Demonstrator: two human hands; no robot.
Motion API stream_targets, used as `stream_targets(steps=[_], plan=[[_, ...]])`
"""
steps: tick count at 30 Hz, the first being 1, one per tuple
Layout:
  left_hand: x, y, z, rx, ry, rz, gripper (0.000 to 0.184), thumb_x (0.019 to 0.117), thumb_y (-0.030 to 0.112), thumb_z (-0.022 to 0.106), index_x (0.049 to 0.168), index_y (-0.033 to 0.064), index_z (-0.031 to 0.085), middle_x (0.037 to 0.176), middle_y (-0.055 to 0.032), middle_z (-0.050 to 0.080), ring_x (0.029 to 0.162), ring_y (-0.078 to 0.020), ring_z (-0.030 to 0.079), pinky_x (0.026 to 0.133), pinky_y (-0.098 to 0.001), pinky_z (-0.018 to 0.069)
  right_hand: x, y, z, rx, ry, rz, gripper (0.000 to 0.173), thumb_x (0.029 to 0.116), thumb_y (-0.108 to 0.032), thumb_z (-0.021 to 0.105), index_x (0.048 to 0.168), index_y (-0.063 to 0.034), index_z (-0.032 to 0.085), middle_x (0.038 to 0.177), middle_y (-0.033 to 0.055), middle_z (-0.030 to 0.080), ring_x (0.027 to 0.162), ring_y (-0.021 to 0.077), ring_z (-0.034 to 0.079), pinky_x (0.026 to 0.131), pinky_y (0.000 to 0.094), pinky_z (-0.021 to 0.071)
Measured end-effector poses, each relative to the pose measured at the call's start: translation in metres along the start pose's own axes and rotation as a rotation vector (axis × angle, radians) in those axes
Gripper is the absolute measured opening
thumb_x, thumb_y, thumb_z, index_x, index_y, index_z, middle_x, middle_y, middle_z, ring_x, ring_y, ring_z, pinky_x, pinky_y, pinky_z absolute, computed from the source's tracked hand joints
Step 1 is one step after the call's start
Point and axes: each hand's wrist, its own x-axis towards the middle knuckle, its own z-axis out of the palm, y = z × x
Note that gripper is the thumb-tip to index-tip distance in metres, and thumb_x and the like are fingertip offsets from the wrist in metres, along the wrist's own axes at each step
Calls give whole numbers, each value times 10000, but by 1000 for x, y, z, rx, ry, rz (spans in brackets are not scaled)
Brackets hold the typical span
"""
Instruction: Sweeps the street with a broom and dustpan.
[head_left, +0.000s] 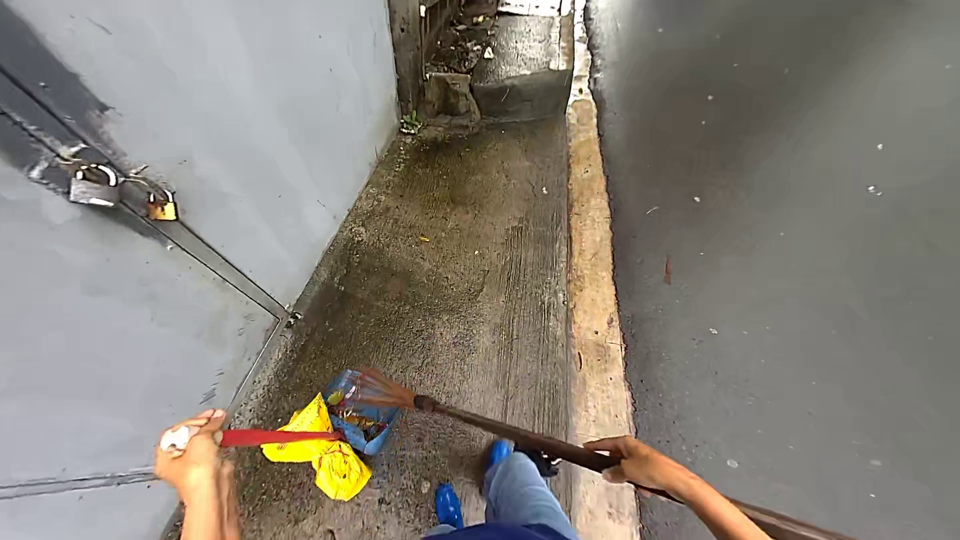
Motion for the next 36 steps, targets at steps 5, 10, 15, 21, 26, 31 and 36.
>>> stream_targets(steps=[5,10,15,21,26,31,36], plan=[[64,42,150,53,-15,-7,206,878,-36,675,1035,34,562,881,1,645,662,-21,577,526,-206,468,55,1,-91,165,347,-11,516,971,-101,707,1471,-143,584,1035,211,709,744,288,616,678,499,504],[102,71,295,196,-61,-67,275,925,21,675,1181,29,576,1054,-85,644,830,-138,621,634,-332,530,126,-70,-261,-76,582,160,450,1020,-208,604,1467,-154,587,1259,346,650,1153,591,607,901,785,435],[126,78,449,256,-135,-82,297,930,-1,677,1206,-11,568,1097,-125,640,891,-178,637,695,-370,561,244,-167,-356,-61,480,325,465,1000,-203,592,1455,-109,567,1339,324,617,1244,538,584,962,737,444],[145,54,608,201,-192,2,246,894,-53,676,1110,-16,563,1046,-118,655,852,-152,643,666,-323,546,283,-211,-448,-101,116,48,514,995,-202,662,1498,-225,558,1239,240,683,1042,432,662,896,653,487],[195,87,683,217,-146,-29,206,919,-10,670,1094,13,566,980,-63,653,756,-97,627,575,-273,522,293,-297,-592,-239,221,11,475,1035,-244,633,1504,-259,562,1311,222,677,1220,466,617,1008,699,427],[232,101,776,174,-65,-113,211,924,6,674,1100,19,558,984,-43,639,782,-79,617,623,-274,531,409,-440,-658,-359,338,163,564,1019,-154,543,1573,-185,444,1412,265,594,1239,503,604,960,695,482],[263,137,895,95,-43,-125,168,903,-43,667,999,32,551,933,-20,642,784,-48,617,617,-229,518,442,-514,-740,-563,46,62,481,989,-180,617,1468,-178,569,1370,264,626,1260,496,594,975,728,458]])
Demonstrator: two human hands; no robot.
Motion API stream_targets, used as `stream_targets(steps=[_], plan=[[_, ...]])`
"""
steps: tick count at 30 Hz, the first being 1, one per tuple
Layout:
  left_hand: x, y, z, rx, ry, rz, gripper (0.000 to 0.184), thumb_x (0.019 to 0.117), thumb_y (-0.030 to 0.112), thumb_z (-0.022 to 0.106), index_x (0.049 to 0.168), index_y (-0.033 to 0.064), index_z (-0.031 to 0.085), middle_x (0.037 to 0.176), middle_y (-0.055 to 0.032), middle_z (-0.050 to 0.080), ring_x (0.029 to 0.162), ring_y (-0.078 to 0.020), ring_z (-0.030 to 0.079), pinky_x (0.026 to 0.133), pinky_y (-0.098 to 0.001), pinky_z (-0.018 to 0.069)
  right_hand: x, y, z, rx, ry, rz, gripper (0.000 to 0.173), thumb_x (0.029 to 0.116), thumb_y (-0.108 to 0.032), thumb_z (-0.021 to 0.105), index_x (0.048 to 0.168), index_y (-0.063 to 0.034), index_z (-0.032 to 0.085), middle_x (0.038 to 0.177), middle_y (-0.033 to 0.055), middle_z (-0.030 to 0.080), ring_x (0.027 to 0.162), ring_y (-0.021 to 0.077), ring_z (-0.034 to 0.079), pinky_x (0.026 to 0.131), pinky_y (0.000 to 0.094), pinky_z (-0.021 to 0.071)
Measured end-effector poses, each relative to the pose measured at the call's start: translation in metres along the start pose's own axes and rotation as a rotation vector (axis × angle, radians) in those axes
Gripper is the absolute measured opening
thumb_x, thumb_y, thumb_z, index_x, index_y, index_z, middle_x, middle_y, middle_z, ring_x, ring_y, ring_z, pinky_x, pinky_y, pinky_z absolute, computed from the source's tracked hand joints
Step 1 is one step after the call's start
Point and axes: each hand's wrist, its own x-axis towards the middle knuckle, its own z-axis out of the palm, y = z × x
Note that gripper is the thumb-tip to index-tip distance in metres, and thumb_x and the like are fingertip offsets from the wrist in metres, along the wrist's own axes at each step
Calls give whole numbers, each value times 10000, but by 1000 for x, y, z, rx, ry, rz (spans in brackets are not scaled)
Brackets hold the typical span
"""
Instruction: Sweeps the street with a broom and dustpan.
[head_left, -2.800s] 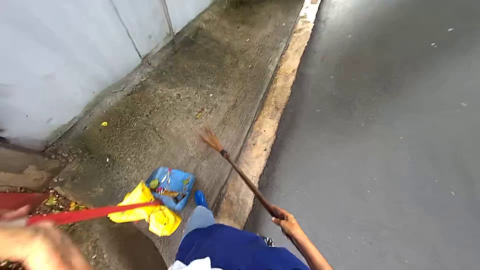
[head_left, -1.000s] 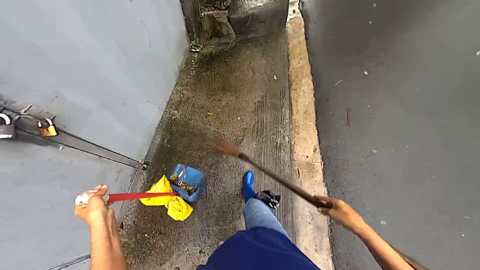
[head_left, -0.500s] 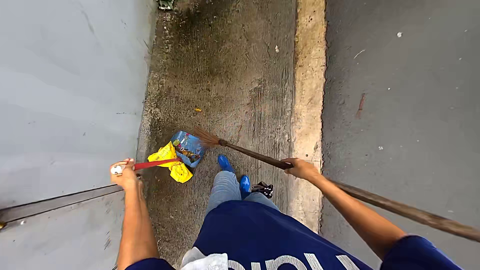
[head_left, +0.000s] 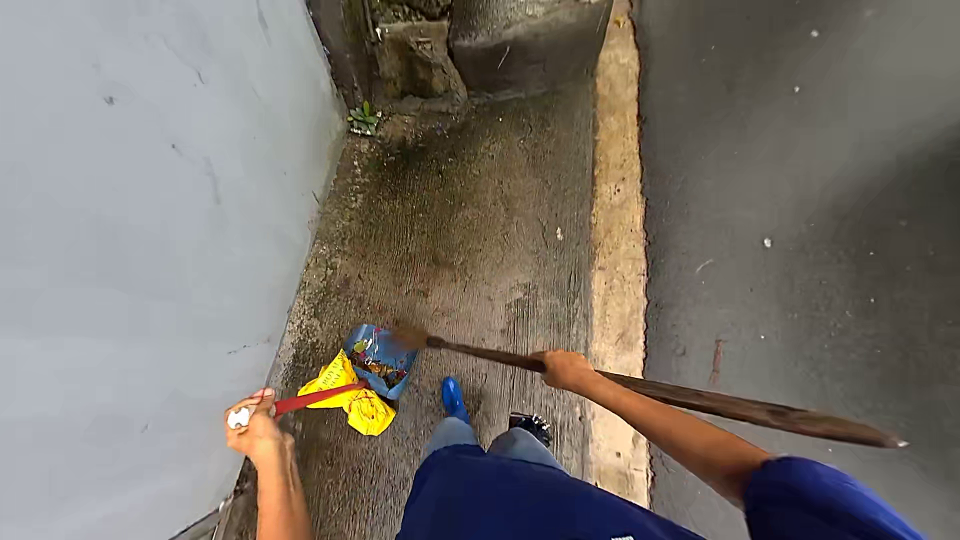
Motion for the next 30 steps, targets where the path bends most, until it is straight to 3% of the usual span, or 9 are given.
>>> stream_targets(steps=[3,8,12,16,18,21,24,27,30], plan=[[19,39,69,-31,-22,5,165,894,-57,663,968,45,557,900,-3,649,766,-34,618,595,-212,507,-17,46,-74,62,-7,-60,470,1002,-242,645,1468,-272,595,1348,202,665,1247,459,614,998,718,447],[73,94,202,-35,-63,45,164,900,-54,653,965,53,548,874,-5,647,666,-29,582,524,-196,465,-11,115,-182,214,165,38,493,1010,-250,651,1495,-298,571,1307,207,687,1217,457,630,999,698,453],[98,122,317,3,-36,88,183,886,-55,679,1004,23,563,907,-34,659,683,-37,591,531,-206,475,73,164,-301,268,333,109,485,1026,-225,601,1509,-241,551,1290,269,671,1187,514,627,950,726,461],[109,139,458,14,-23,153,187,875,-78,665,1035,-53,570,946,-79,657,738,-55,595,606,-227,501,209,174,-441,383,389,243,457,1000,-207,590,1455,-157,578,1340,258,647,1229,483,621,948,693,485],[108,145,531,26,-53,171,183,865,-98,665,1025,-77,577,943,-91,655,753,-61,598,638,-234,514,268,158,-481,414,344,276,457,977,-202,613,1416,-75,588,1359,260,633,1248,461,617,956,660,505],[116,151,638,42,-144,221,210,846,-102,696,1023,-120,584,1019,-155,669,885,-116,623,781,-285,538,297,141,-527,281,141,128,442,975,-158,632,1386,-1,586,1398,279,596,1295,474,576,995,663,486],[126,174,712,83,-210,312,304,888,-6,725,1110,-154,580,1127,-224,678,1039,-167,651,947,-334,529,305,182,-586,207,4,-71,491,960,-176,669,1445,-162,597,1416,214,616,1318,432,576,1041,674,456],[138,231,766,244,-186,435,405,938,187,736,1136,-143,610,1019,-234,681,912,-202,645,883,-400,530,286,237,-670,191,-10,-148,570,953,-195,719,1495,-289,573,1401,167,645,1313,407,585,1069,667,435],[160,298,829,271,-153,525,508,990,311,673,1172,-157,599,1027,-253,683,919,-239,667,893,-431,542,264,291,-747,165,110,-97,542,957,-212,699,1471,-343,587,1365,160,669,1285,426,599,1040,693,440]])
